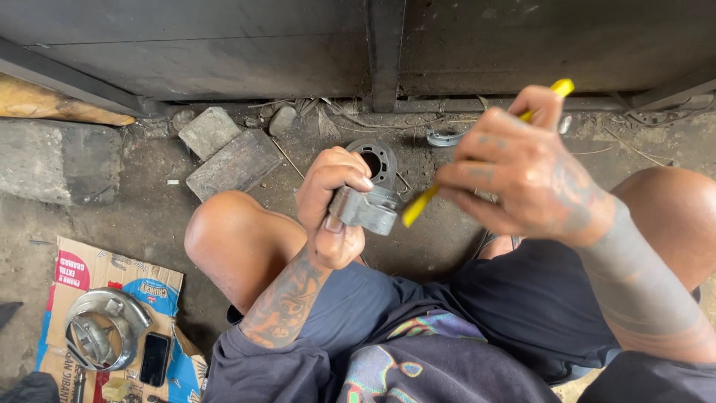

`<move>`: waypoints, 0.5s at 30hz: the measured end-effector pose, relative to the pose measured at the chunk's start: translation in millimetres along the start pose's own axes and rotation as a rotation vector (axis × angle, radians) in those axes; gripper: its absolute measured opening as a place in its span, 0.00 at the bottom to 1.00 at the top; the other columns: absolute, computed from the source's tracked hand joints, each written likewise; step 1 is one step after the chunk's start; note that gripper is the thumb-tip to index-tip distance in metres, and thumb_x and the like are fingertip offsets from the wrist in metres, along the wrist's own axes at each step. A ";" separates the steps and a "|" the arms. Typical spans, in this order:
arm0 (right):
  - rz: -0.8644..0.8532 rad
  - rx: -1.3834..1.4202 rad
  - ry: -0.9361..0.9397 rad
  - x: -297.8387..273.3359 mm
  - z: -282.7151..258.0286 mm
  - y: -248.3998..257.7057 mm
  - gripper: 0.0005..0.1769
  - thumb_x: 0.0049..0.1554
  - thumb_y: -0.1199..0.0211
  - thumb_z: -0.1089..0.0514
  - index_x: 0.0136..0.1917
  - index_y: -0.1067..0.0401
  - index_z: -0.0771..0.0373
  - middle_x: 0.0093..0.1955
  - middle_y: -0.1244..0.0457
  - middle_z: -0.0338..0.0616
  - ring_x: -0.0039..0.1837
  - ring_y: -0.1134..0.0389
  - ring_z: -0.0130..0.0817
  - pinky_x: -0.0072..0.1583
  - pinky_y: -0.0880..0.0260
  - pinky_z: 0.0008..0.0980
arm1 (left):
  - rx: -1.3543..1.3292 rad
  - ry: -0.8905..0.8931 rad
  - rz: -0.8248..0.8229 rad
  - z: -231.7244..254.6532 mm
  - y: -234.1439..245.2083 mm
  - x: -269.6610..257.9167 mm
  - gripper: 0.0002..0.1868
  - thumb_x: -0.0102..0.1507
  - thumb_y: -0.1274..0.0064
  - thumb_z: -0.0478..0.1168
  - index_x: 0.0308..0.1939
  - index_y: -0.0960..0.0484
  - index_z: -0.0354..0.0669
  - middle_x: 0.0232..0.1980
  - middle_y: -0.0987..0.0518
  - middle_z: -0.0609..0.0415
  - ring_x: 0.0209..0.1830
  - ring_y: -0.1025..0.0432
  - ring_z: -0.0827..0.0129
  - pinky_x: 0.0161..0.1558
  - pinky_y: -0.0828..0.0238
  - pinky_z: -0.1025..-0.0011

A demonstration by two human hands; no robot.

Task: Cleaning a motorcycle brake shoe using a small brush to remove dirt and grime.

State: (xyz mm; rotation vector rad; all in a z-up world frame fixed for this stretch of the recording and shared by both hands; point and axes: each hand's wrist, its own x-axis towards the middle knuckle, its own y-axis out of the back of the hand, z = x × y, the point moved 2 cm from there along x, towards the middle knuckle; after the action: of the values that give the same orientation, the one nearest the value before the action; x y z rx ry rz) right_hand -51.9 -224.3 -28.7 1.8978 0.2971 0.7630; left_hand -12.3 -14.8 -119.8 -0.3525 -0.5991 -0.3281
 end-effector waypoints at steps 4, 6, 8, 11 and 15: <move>0.063 -0.151 -0.028 -3.7 5.4 4.2 0.04 0.57 0.24 0.60 0.45 0.19 0.54 0.43 0.34 0.34 0.46 0.39 0.36 0.62 0.52 0.48 | 0.048 -0.049 -0.017 2.8 -1.3 -0.7 0.16 0.64 0.61 0.49 0.41 0.27 0.39 0.42 0.29 0.51 0.39 0.37 0.66 0.44 0.35 0.65; -0.061 0.005 0.002 -1.6 -2.4 -0.4 0.04 0.52 0.30 0.58 0.43 0.21 0.54 0.41 0.36 0.33 0.43 0.40 0.34 0.59 0.52 0.46 | 0.025 -0.090 -0.031 6.1 -0.9 -1.0 0.17 0.65 0.62 0.49 0.40 0.27 0.38 0.41 0.30 0.49 0.37 0.39 0.65 0.43 0.37 0.65; -0.043 -0.024 -0.006 -0.9 0.8 -4.2 0.05 0.52 0.28 0.60 0.44 0.21 0.54 0.41 0.36 0.33 0.43 0.40 0.34 0.60 0.50 0.45 | 0.055 -0.128 -0.036 2.7 -0.4 -0.1 0.15 0.62 0.61 0.47 0.40 0.27 0.38 0.39 0.30 0.50 0.35 0.39 0.65 0.41 0.37 0.65; -0.010 -0.073 -0.014 -1.2 1.5 -0.8 0.06 0.53 0.27 0.61 0.44 0.21 0.55 0.40 0.36 0.33 0.42 0.41 0.36 0.60 0.50 0.44 | 0.089 -0.157 -0.043 6.8 -2.1 0.1 0.15 0.61 0.61 0.46 0.39 0.28 0.38 0.38 0.30 0.50 0.34 0.39 0.65 0.39 0.38 0.64; -0.042 -0.014 0.040 2.8 -8.8 -7.6 0.07 0.52 0.28 0.57 0.46 0.21 0.54 0.42 0.37 0.34 0.42 0.41 0.36 0.59 0.49 0.45 | 0.061 -0.149 -0.037 13.6 -5.5 0.9 0.15 0.62 0.61 0.46 0.37 0.27 0.38 0.36 0.29 0.50 0.32 0.39 0.67 0.39 0.38 0.66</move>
State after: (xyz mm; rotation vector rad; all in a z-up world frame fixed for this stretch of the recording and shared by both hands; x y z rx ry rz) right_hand -54.2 -213.0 -32.0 1.8592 0.3547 0.7735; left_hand -20.4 -14.2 -107.6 -0.3087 -0.7613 -0.3203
